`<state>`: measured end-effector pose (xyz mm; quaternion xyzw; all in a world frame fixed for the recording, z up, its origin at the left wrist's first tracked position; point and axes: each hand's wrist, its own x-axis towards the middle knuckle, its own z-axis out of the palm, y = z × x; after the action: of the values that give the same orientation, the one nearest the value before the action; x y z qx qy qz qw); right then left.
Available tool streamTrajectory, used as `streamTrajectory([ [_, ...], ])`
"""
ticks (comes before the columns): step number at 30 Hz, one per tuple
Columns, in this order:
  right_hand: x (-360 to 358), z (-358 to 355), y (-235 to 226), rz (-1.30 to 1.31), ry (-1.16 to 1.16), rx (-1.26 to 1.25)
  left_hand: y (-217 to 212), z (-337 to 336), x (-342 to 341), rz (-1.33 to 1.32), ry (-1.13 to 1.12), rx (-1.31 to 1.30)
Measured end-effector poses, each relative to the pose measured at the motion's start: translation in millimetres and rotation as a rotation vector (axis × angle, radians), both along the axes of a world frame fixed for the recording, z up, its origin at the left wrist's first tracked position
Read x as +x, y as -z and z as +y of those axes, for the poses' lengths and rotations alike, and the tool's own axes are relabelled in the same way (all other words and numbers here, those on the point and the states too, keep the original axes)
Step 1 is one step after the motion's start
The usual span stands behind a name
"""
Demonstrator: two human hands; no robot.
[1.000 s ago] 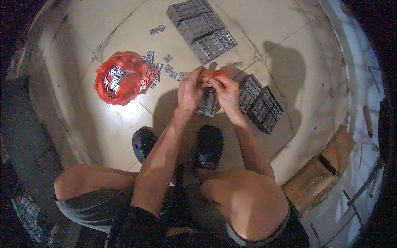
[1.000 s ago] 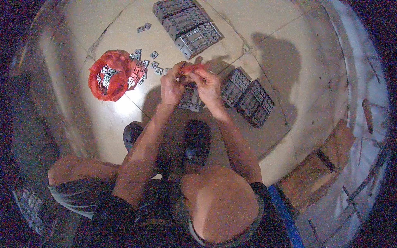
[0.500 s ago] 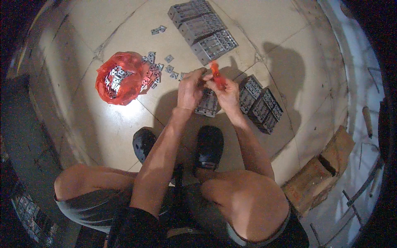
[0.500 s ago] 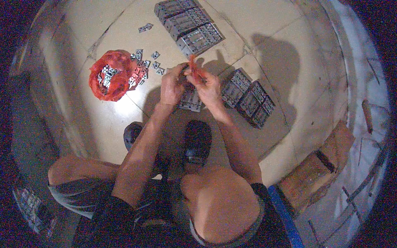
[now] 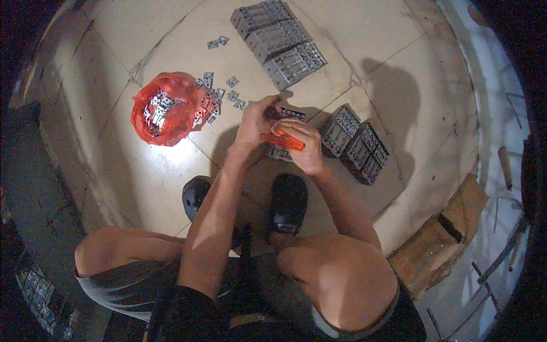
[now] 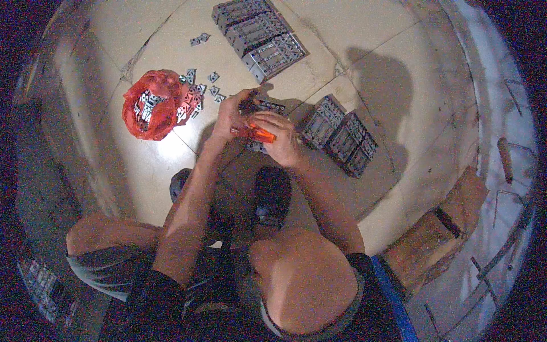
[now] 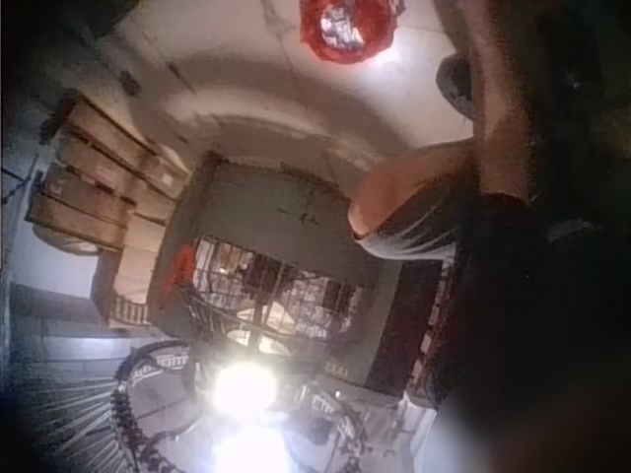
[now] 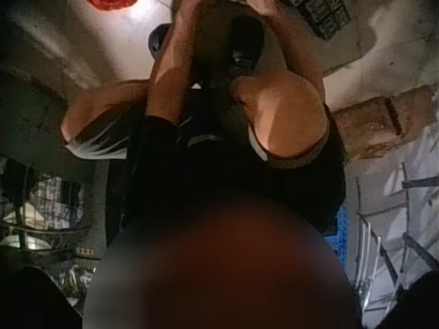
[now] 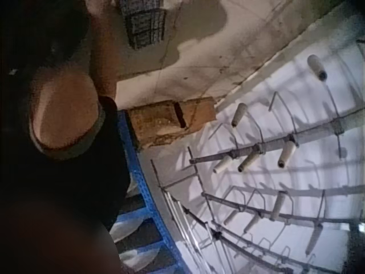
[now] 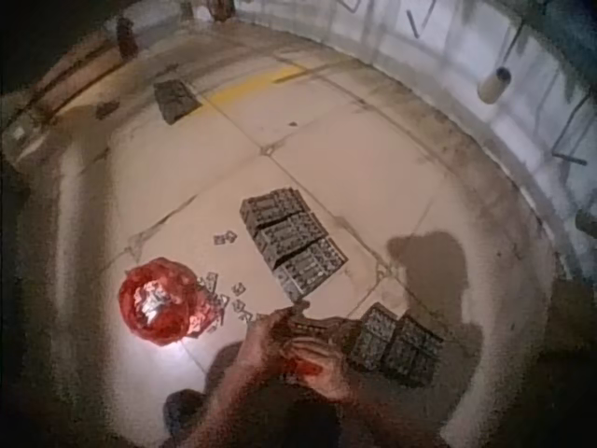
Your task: The person sits on the floor and uses a red-handled tool to insert small components into grey electronic modules. They pick components from a red bag and the floor, place them into the modules, and stack the completed units.
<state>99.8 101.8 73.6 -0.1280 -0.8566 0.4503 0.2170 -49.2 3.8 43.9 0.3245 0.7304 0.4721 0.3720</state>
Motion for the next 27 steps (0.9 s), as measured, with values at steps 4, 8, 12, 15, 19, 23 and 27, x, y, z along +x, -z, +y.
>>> streamTrajectory([
  [4, 3, 9, -2, 0.033, 0.036, -0.075, -1, 3, 0, -0.015, -0.031, 0.096],
  [8, -1, 24, -2, -0.136, 0.284, -0.32, -1, 12, 7, 0.043, 0.016, 0.217],
  [12, -4, 31, 6, -0.101, 0.315, -0.35, 1, 18, 15, -0.012, -0.008, 0.124],
  [15, -1, 31, 11, -0.099, 0.31, -0.32, 2, 17, 18, 0.056, -0.009, 0.098],
  [19, -1, 32, 15, -0.085, 0.316, -0.382, -2, 16, 17, 0.171, 0.013, 0.049],
  [23, -6, 33, 10, -0.174, 0.333, -0.366, -3, 16, 14, 0.185, 0.025, 0.064],
  [27, -4, 34, 0, -0.211, 0.296, -0.294, 9, 13, 12, 0.158, 0.029, 0.022],
])
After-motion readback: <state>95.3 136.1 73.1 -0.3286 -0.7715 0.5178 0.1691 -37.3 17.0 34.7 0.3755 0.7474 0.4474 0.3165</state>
